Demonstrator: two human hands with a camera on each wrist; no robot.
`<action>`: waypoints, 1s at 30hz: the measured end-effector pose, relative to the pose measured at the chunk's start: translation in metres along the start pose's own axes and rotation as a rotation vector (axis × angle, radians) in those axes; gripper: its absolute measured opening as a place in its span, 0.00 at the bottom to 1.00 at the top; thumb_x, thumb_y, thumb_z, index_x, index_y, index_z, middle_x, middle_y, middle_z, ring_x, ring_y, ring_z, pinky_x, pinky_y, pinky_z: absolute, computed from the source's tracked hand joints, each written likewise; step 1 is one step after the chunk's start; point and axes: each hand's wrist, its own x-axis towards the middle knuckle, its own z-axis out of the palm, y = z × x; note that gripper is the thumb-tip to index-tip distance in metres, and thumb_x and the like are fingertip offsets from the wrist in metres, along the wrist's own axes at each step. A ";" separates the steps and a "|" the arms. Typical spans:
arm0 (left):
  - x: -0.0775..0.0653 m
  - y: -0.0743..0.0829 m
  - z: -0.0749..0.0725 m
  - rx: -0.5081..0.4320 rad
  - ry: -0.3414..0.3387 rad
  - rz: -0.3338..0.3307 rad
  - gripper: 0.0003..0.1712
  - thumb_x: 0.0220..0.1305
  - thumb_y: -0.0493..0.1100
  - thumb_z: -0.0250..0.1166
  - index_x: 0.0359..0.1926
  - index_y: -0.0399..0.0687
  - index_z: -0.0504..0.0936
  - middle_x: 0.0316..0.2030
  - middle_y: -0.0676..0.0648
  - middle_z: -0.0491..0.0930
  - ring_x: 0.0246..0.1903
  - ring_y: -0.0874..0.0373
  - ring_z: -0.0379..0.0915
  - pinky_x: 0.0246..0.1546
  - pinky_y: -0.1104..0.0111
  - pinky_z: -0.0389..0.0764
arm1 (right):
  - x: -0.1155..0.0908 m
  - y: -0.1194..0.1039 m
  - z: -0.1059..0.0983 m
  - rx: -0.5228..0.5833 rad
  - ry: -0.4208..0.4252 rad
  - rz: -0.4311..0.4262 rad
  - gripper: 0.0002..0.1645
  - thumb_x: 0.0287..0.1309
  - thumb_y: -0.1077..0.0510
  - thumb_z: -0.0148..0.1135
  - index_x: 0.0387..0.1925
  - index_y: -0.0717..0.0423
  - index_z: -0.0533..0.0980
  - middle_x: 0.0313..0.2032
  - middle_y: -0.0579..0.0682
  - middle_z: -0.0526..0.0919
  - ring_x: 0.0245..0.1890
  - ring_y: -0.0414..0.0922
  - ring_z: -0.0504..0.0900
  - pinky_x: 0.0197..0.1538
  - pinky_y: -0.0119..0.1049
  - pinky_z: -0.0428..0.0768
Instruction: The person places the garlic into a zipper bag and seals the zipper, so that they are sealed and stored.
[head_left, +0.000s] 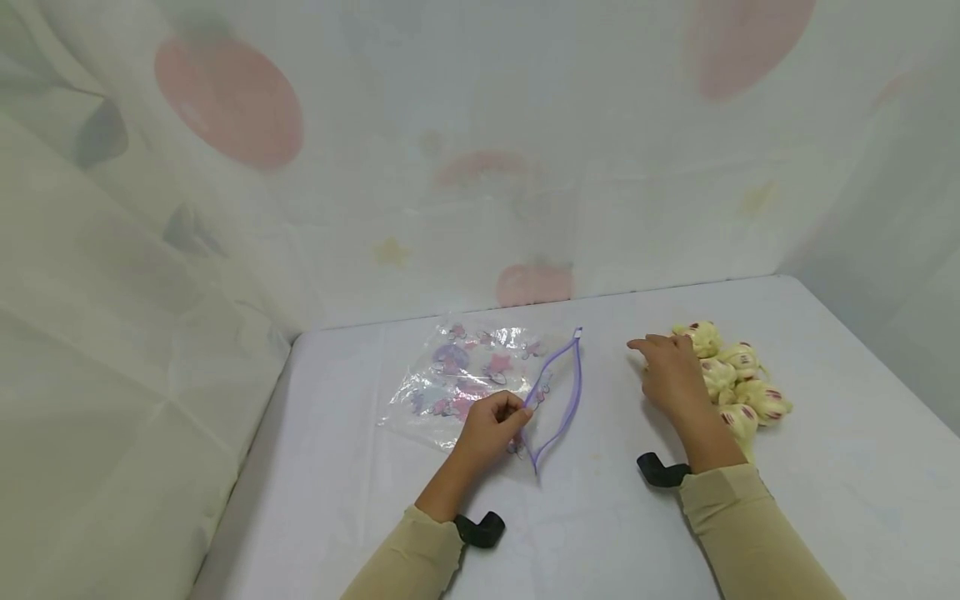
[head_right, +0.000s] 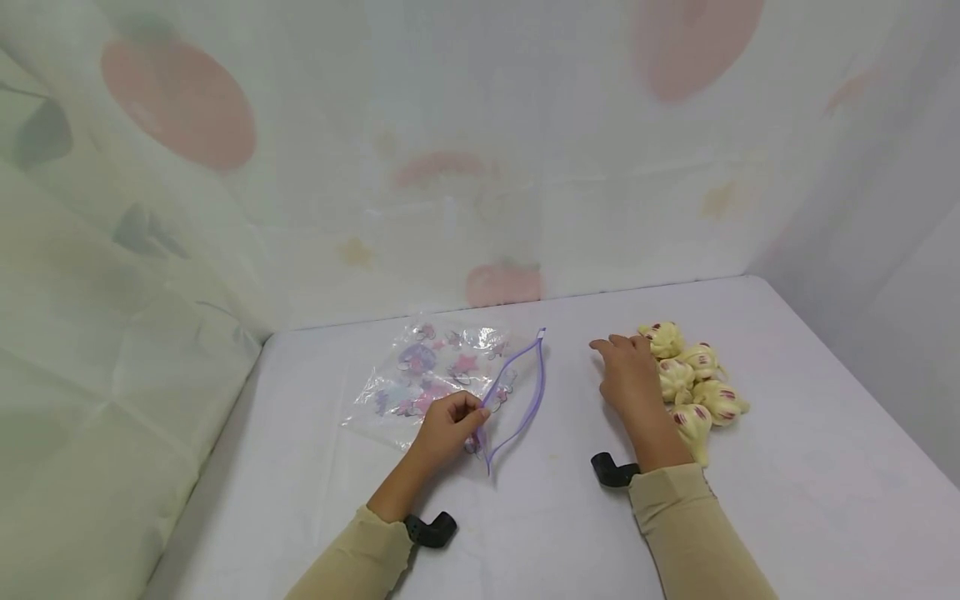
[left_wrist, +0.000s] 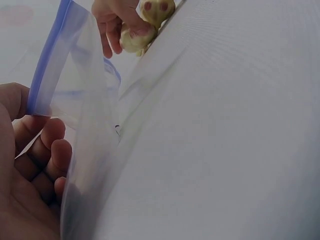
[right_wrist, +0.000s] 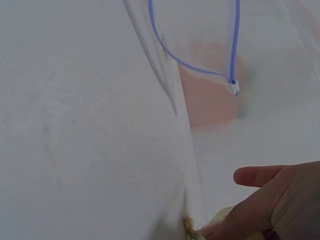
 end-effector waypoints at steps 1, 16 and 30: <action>-0.001 0.005 -0.001 -0.004 -0.004 0.001 0.06 0.65 0.37 0.64 0.32 0.38 0.80 0.19 0.43 0.75 0.18 0.65 0.67 0.18 0.74 0.69 | 0.000 0.001 0.000 0.008 -0.009 0.015 0.30 0.55 0.75 0.52 0.59 0.57 0.75 0.61 0.65 0.73 0.59 0.67 0.64 0.59 0.64 0.64; -0.006 0.018 -0.003 -0.027 -0.024 -0.037 0.06 0.65 0.36 0.64 0.32 0.36 0.80 0.21 0.38 0.76 0.20 0.49 0.72 0.19 0.75 0.70 | 0.004 0.001 0.001 0.049 -0.083 -0.026 0.26 0.59 0.72 0.55 0.60 0.60 0.74 0.64 0.70 0.67 0.63 0.72 0.60 0.63 0.67 0.62; 0.003 -0.017 0.001 -0.030 -0.005 -0.015 0.08 0.65 0.43 0.66 0.31 0.43 0.80 0.19 0.51 0.74 0.19 0.63 0.70 0.19 0.73 0.72 | 0.005 -0.008 0.001 0.191 -0.154 -0.018 0.40 0.56 0.59 0.66 0.70 0.52 0.65 0.57 0.67 0.66 0.45 0.58 0.76 0.44 0.53 0.76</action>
